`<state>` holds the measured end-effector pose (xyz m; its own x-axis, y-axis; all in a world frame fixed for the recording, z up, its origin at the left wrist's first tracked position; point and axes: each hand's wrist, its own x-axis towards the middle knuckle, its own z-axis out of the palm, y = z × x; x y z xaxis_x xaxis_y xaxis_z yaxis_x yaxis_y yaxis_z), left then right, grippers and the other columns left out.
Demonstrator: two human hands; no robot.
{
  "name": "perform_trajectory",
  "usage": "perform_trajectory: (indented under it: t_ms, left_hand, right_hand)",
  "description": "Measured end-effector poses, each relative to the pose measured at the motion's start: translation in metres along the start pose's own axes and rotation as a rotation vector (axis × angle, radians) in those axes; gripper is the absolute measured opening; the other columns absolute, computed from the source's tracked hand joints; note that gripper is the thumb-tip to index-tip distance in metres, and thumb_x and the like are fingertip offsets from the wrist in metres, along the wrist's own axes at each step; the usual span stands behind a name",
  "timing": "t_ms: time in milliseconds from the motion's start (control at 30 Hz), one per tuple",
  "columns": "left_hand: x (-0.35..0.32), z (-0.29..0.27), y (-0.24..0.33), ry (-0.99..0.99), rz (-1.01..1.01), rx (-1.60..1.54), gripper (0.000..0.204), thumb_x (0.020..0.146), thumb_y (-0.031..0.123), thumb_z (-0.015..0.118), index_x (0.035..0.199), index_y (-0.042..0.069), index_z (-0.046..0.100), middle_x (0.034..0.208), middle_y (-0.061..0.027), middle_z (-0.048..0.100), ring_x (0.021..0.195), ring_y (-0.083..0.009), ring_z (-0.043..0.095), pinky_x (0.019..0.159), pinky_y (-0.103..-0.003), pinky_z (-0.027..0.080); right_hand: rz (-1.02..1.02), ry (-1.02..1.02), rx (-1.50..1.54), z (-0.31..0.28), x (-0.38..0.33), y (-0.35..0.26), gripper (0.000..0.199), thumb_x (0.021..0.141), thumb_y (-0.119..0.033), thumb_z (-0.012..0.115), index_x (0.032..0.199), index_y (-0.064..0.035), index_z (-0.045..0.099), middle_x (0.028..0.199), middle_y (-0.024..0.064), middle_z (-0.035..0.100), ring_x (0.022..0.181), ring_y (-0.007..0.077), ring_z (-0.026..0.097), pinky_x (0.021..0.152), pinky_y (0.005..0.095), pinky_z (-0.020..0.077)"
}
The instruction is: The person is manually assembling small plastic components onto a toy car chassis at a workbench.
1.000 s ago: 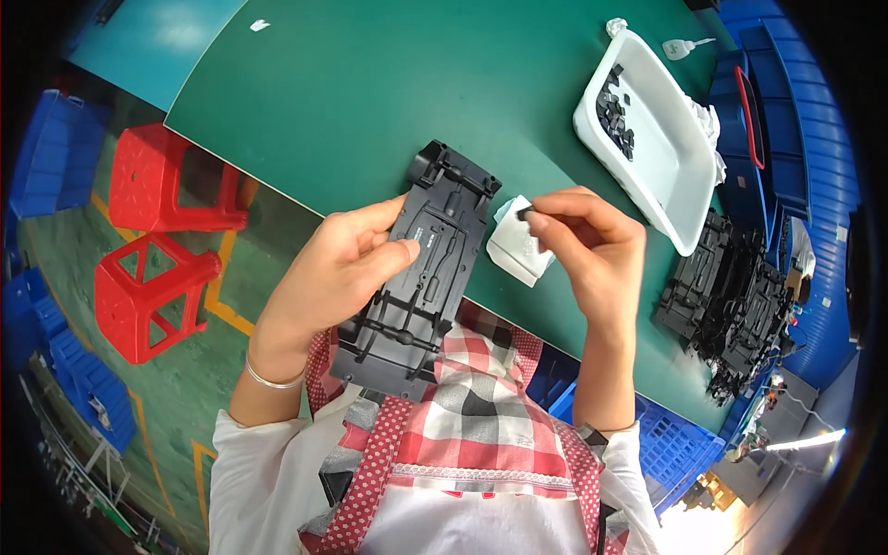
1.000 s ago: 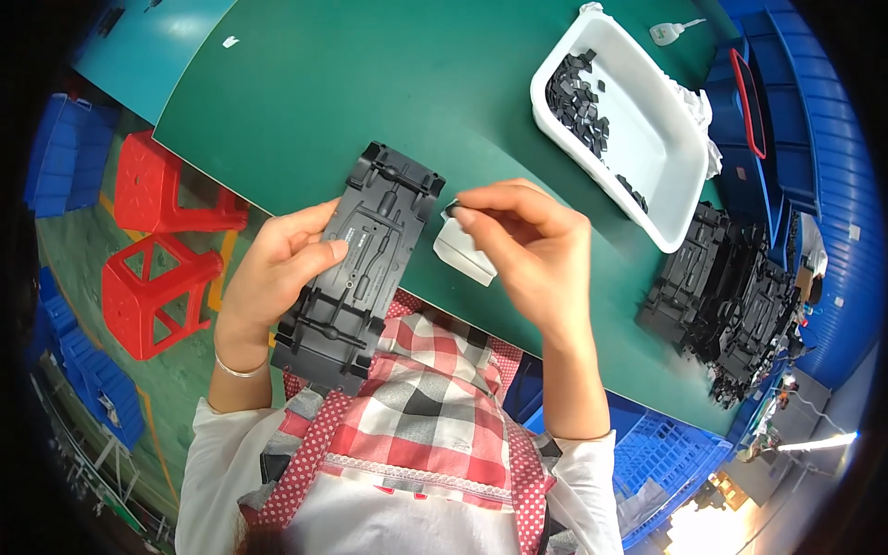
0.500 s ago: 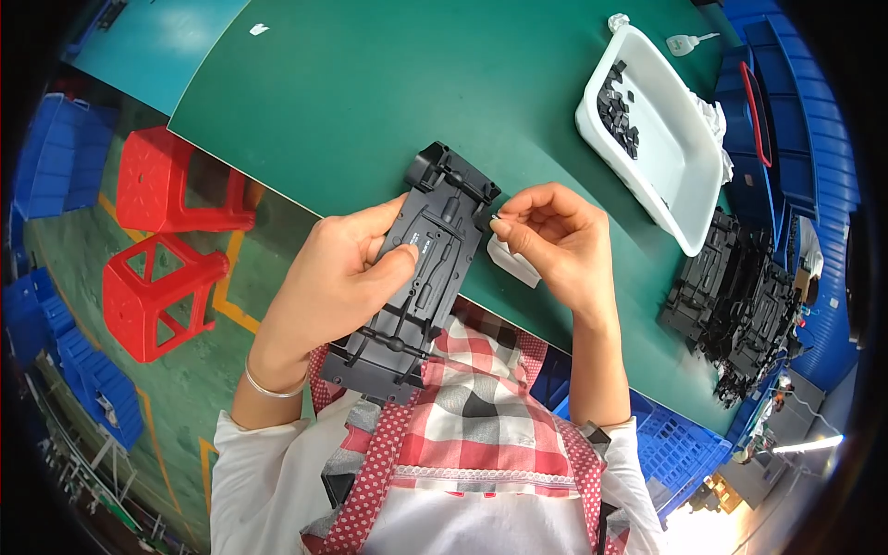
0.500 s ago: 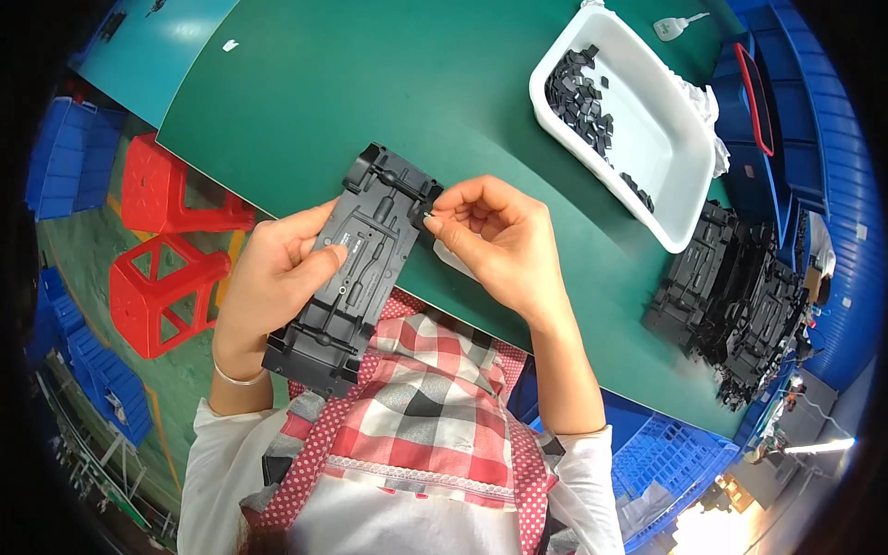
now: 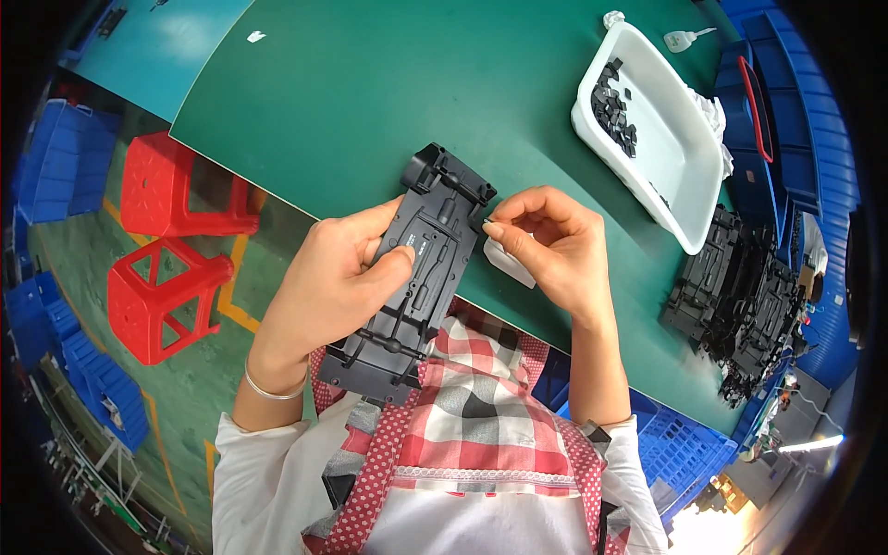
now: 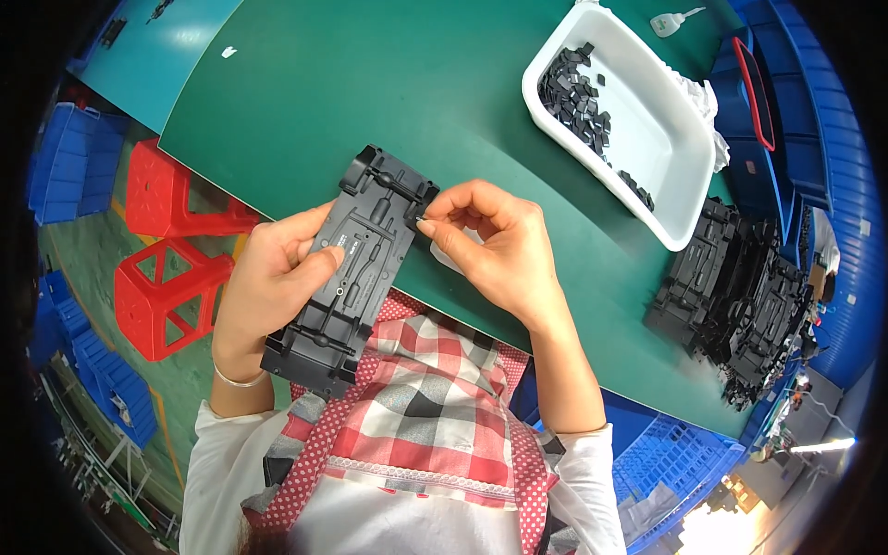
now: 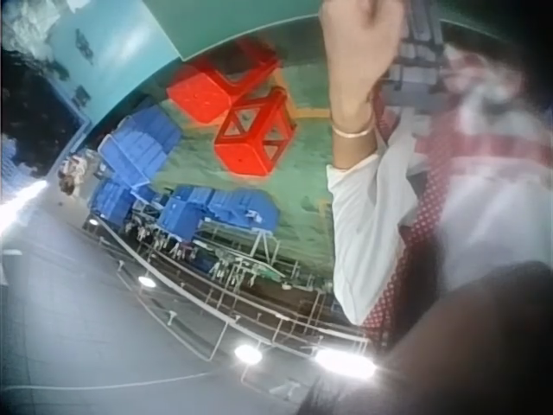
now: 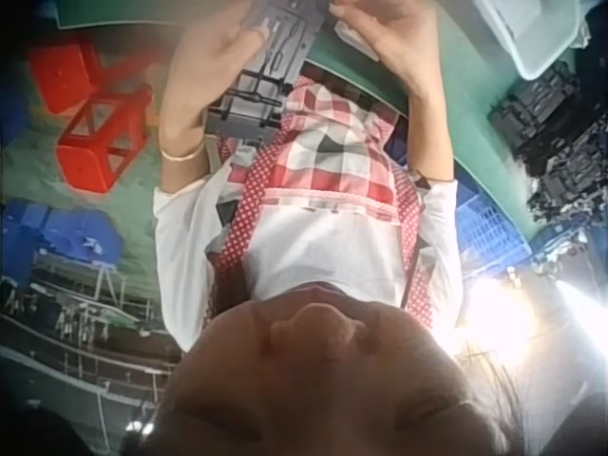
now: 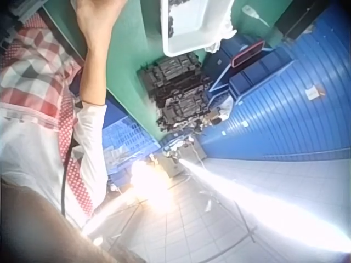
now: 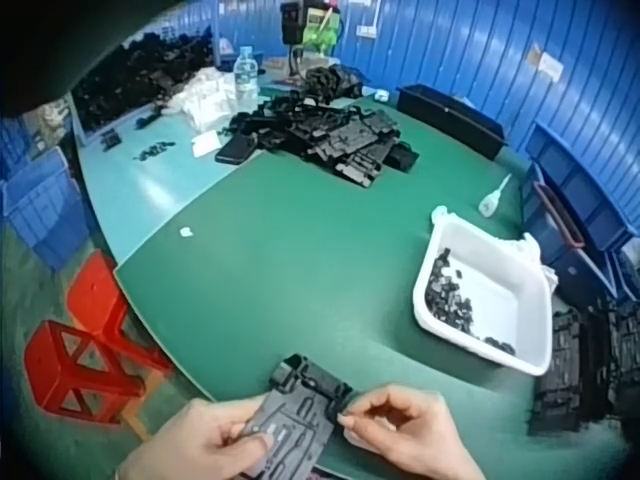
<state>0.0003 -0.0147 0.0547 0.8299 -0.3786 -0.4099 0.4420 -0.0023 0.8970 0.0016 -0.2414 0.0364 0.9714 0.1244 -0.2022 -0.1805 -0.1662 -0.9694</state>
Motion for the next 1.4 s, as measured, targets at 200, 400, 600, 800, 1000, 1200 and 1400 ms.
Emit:
perform_trajectory:
  t_ms: [200,400,600,800,1000,1200,1400]
  left_hand:
    - [0.0,0.001,0.002,0.004,-0.003,-0.014,0.032,0.087,-0.004,0.047,0.116,-0.003,0.06,0.067,0.0072,0.05,0.055,0.0024,0.038,0.045,-0.019,0.031]
    - [0.0,0.001,0.003,-0.002,-0.017,-0.033,0.033,0.088,-0.004,0.047,0.118,-0.003,0.06,0.067,0.0072,0.051,0.055,0.0029,0.038,0.045,-0.019,0.031]
    - [0.0,0.001,0.002,0.002,-0.02,-0.019,0.033,0.088,-0.003,0.048,0.118,-0.003,0.06,0.066,0.0079,0.05,0.054,0.0029,0.038,0.044,-0.019,0.03]
    - [0.001,-0.001,0.001,0.001,-0.015,0.014,0.033,0.087,-0.004,0.048,0.118,-0.003,0.06,0.065,0.0074,0.05,0.054,0.0027,0.038,0.044,-0.019,0.031]
    - [0.001,0.0,0.001,0.008,-0.004,-0.023,0.032,0.087,-0.004,0.048,0.116,-0.004,0.059,0.065,0.007,0.05,0.054,0.0026,0.038,0.045,-0.019,0.032]
    - [-0.001,0.001,0.004,0.009,-0.012,-0.018,0.029,0.087,-0.004,0.048,0.114,-0.004,0.06,0.066,0.0063,0.05,0.054,0.0025,0.039,0.045,-0.019,0.032]
    - [0.003,-0.002,0.005,-0.069,-0.074,0.017,0.044,0.09,-0.006,0.045,0.134,-0.01,0.047,0.095,-0.0079,0.068,0.074,-0.0056,0.064,0.062,-0.02,0.052]
  right_hand:
    - [-0.024,-0.024,-0.067,-0.001,0.0,0.001,0.011,0.082,0.005,0.071,0.09,0.0032,0.064,0.089,0.0067,0.066,0.081,0.0117,0.063,0.071,0.0232,0.0515]
    - [-0.053,-0.025,-0.087,-0.002,0.0,0.002,0.011,0.081,0.006,0.071,0.09,0.0041,0.064,0.09,0.0076,0.066,0.082,0.0128,0.063,0.074,0.0248,0.0521]
    - [-0.093,0.027,-0.042,0.001,0.001,0.006,0.007,0.081,-0.002,0.072,0.086,0.0001,0.067,0.078,0.003,0.068,0.072,0.0082,0.063,0.066,0.0236,0.0508]
    - [-0.113,0.025,-0.068,0.002,0.002,0.007,0.008,0.08,-0.002,0.073,0.085,0.0,0.067,0.076,0.0028,0.068,0.071,0.008,0.062,0.064,0.0234,0.0504]
    - [-0.125,0.037,-0.071,0.003,0.001,0.006,0.006,0.079,-0.001,0.072,0.083,-0.0006,0.067,0.076,0.0031,0.068,0.07,0.0087,0.063,0.064,0.0237,0.0503]
    - [-0.211,0.043,-0.104,0.004,0.0,0.011,0.007,0.078,0.001,0.072,0.082,-0.0009,0.067,0.078,0.0043,0.068,0.072,0.0108,0.064,0.065,0.0249,0.0506]
    - [-0.273,0.053,-0.225,0.002,-0.002,0.01,0.007,0.076,0.002,0.071,0.081,-0.0005,0.067,0.079,0.0068,0.069,0.072,0.0146,0.066,0.065,0.0265,0.0514]
